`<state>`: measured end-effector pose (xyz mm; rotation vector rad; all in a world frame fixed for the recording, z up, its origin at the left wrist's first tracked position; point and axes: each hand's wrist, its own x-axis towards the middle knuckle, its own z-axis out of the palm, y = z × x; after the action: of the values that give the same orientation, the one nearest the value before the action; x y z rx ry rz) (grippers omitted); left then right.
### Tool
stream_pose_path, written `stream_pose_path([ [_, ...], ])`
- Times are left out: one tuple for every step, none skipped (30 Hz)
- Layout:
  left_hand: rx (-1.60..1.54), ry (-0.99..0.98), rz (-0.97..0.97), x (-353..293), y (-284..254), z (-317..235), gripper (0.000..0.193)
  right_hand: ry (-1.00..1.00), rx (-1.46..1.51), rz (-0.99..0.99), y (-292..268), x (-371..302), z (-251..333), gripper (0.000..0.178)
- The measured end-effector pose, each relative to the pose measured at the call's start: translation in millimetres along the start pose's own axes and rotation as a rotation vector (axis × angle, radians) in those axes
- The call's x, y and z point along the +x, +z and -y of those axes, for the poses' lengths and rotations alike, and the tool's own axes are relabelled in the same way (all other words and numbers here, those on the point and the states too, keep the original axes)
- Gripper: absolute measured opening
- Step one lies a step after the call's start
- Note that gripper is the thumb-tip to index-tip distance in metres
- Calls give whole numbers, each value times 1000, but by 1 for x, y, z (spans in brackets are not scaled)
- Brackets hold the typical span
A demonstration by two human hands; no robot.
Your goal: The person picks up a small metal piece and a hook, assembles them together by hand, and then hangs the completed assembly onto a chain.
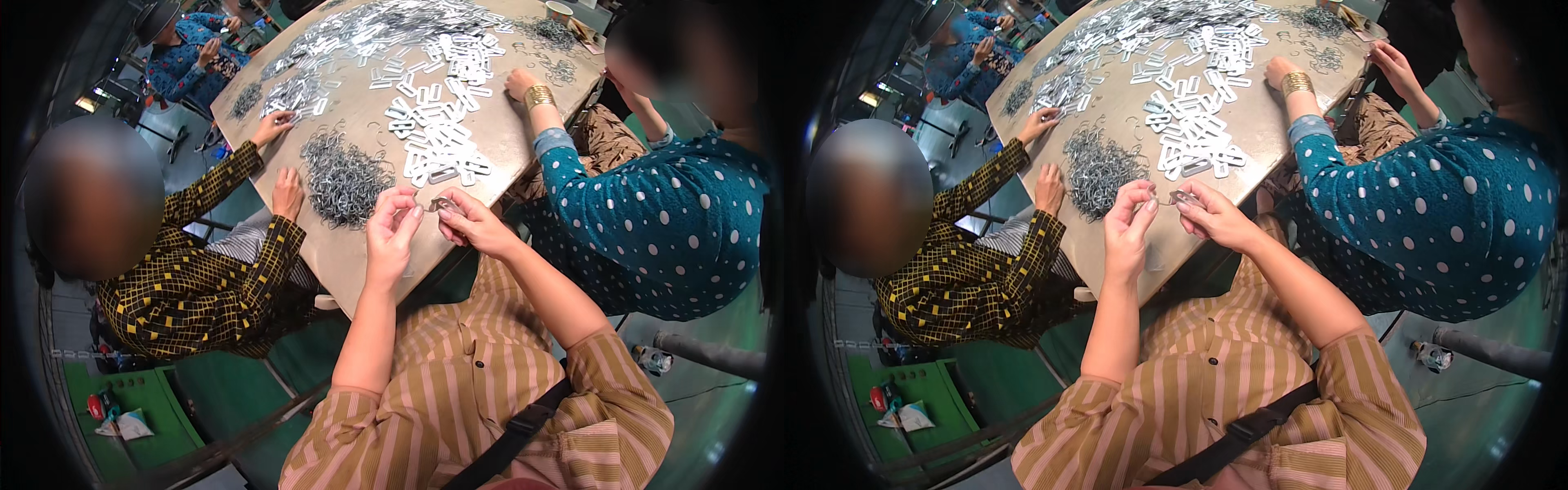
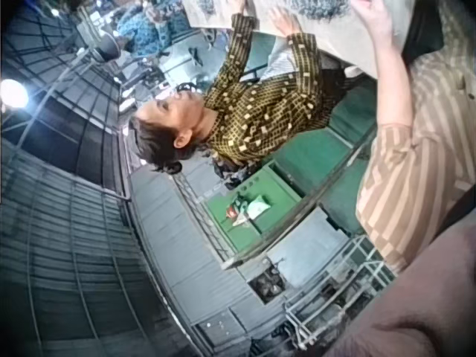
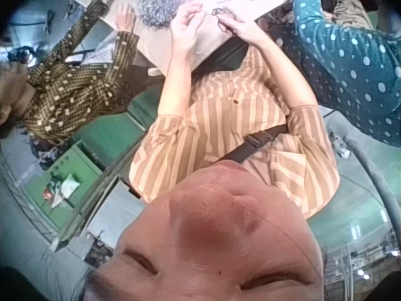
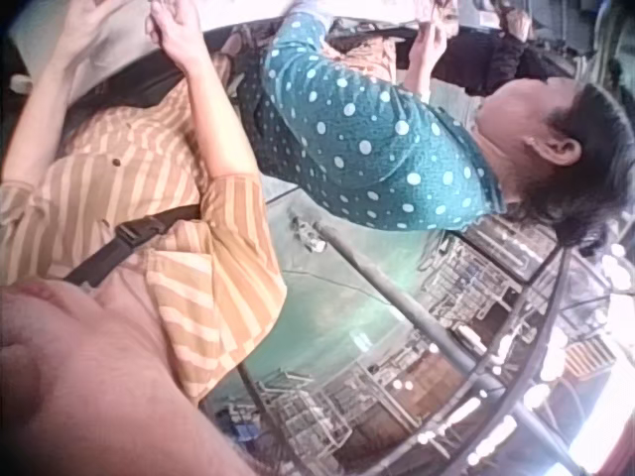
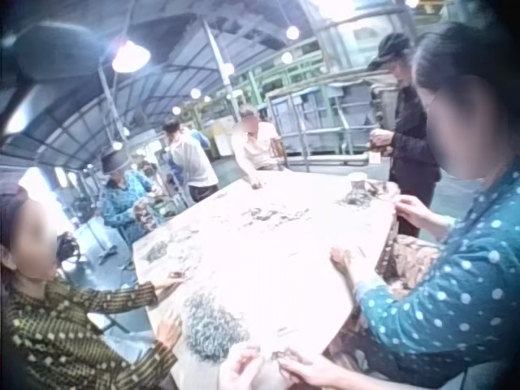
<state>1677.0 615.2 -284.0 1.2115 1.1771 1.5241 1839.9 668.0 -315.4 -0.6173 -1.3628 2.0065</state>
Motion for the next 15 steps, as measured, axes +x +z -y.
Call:
stream_pose_path([
  [-32,-28,19,0,0,1,4,-6,15,-2,2,0,0,17],
  [-32,-32,10,-1,-1,5,4,2,16,4,3,1,-3,17],
  [-58,-37,17,-3,-2,11,4,0,31,30,2,2,-7,17],
  [-85,-40,27,-3,-2,14,3,-3,45,54,2,3,-10,18],
  [-87,-42,24,-3,-1,16,3,0,44,55,2,3,-10,18],
  [-90,-68,-14,-4,1,17,3,21,30,76,2,4,-11,17],
  [-95,-94,-47,-5,2,18,4,40,15,92,2,3,-11,17],
  [-99,-95,-46,-5,2,18,4,42,13,89,0,3,-12,17],
  [-178,-95,-41,-5,1,17,5,24,-61,124,-5,3,-16,19],
  [-257,-93,-35,-4,0,14,6,4,-135,159,-11,4,-19,20],
  [-230,-114,-49,-4,-1,10,5,5,-250,20,-28,5,-23,24],
  [-233,-114,-49,-4,-4,9,5,-34,-413,-167,-46,12,-25,26],
  [-165,-86,-35,-4,-6,7,4,-87,-570,-517,-61,17,-34,26],
  [-94,-62,-26,-5,-9,6,3,-198,-976,-718,-70,20,-26,30],
  [-80,-63,-20,-6,-10,6,2,-344,-1211,-830,-85,25,-33,31],
])
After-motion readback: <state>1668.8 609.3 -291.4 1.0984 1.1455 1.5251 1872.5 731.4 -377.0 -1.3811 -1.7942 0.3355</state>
